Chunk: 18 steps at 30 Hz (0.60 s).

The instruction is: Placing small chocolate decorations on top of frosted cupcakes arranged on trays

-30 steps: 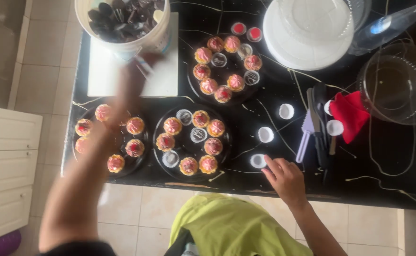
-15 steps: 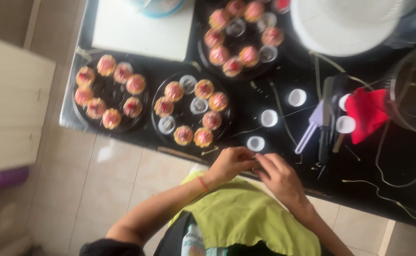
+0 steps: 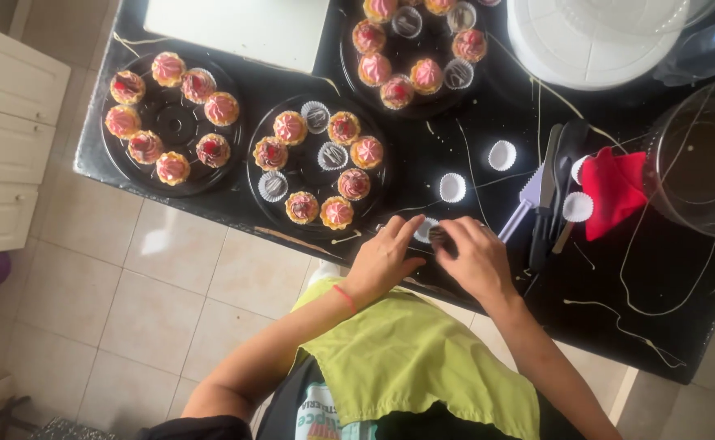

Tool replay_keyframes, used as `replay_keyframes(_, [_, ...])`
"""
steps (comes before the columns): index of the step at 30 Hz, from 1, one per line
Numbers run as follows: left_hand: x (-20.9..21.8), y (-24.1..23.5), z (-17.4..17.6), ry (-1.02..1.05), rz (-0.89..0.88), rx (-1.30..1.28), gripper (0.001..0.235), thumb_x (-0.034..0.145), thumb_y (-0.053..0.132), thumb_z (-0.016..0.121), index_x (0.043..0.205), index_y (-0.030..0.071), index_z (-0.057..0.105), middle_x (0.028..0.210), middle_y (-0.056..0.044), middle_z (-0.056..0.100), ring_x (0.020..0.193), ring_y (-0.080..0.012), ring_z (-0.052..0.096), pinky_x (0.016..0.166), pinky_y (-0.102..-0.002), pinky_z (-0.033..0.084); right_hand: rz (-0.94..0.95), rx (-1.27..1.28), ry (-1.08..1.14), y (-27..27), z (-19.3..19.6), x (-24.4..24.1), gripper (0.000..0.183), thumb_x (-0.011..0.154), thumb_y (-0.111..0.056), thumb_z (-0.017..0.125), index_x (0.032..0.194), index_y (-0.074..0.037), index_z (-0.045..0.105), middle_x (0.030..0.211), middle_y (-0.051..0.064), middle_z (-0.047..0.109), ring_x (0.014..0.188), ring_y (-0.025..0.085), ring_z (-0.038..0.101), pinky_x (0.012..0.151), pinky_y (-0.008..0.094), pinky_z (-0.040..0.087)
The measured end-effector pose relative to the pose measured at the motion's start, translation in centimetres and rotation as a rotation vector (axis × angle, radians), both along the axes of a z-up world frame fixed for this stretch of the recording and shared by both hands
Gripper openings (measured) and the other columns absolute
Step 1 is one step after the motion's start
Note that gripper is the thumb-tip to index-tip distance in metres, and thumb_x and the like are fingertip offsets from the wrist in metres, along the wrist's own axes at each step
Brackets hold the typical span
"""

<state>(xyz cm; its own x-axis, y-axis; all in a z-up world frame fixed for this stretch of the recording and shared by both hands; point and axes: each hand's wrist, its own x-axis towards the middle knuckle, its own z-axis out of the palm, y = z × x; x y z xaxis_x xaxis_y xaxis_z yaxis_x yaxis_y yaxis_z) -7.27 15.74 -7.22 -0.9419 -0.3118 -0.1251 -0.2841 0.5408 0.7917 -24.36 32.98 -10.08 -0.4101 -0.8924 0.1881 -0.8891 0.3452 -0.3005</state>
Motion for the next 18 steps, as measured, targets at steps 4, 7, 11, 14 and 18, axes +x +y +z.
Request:
replay_keyframes(4, [-1.9,0.0,-2.6,-0.023,-0.021,-0.108,0.084,0.089,0.022,0.089,0.159,0.01,0.046,0.117,-0.013,0.054,0.096,-0.0458,0.074,0.073,-0.061,0.068,0.079,0.052,0.162,-1.0,-2.7,-0.3,0.048,0.079,-0.045,0.088,0.12,-0.025,0.074,0.105,-0.002,0.062,0.095,0.022,0.072,0.083,0.038,0.063])
replay_keyframes(7, [-2.4,0.1,-3.7,-0.046,-0.057,-0.137,0.079,0.088,0.023,0.088,0.156,0.012,0.048,0.12,-0.012,0.053,0.097,-0.0449,0.074,0.073,-0.06,0.068,0.1,0.084,0.213,-0.9,-5.2,-0.6,0.049,0.08,-0.048,0.087,0.121,-0.027,0.073,0.106,-0.003,0.06,0.095,0.021,0.071,0.083,0.038,0.063])
replay_keyframes(11, [-2.8,0.3,-5.3,-0.061,-0.054,-0.165,0.073,0.09,0.023,0.085,0.152,0.012,0.05,0.121,-0.012,0.054,0.097,-0.0433,0.075,0.073,-0.058,0.069,0.093,0.11,0.192,-0.9,-5.0,-0.2,0.05,0.08,-0.046,0.087,0.123,-0.025,0.073,0.107,-0.002,0.06,0.094,0.023,0.072,0.082,0.039,0.064])
replay_keyframes(14, [-2.8,0.1,-4.9,-0.068,-0.062,-0.162,0.07,0.091,0.024,0.085,0.15,0.012,0.051,0.121,-0.012,0.054,0.097,-0.0437,0.075,0.074,-0.058,0.069,0.091,0.122,0.224,-1.0,-4.7,-0.1,0.052,0.084,-0.049,0.083,0.132,-0.031,0.072,0.107,-0.003,0.059,0.092,0.021,0.073,0.081,0.038,0.064])
replay_keyframes(18, [-2.5,0.0,-4.2,-0.082,-0.056,-0.121,0.08,0.089,0.033,0.087,0.156,0.013,0.048,0.124,-0.013,0.055,0.098,-0.0448,0.076,0.076,-0.06,0.068,0.101,0.109,0.232,-0.3,-4.2,0.1,0.054,0.085,-0.043,0.084,0.134,-0.029,0.07,0.113,-0.003,0.059,0.099,0.021,0.074,0.087,0.037,0.063])
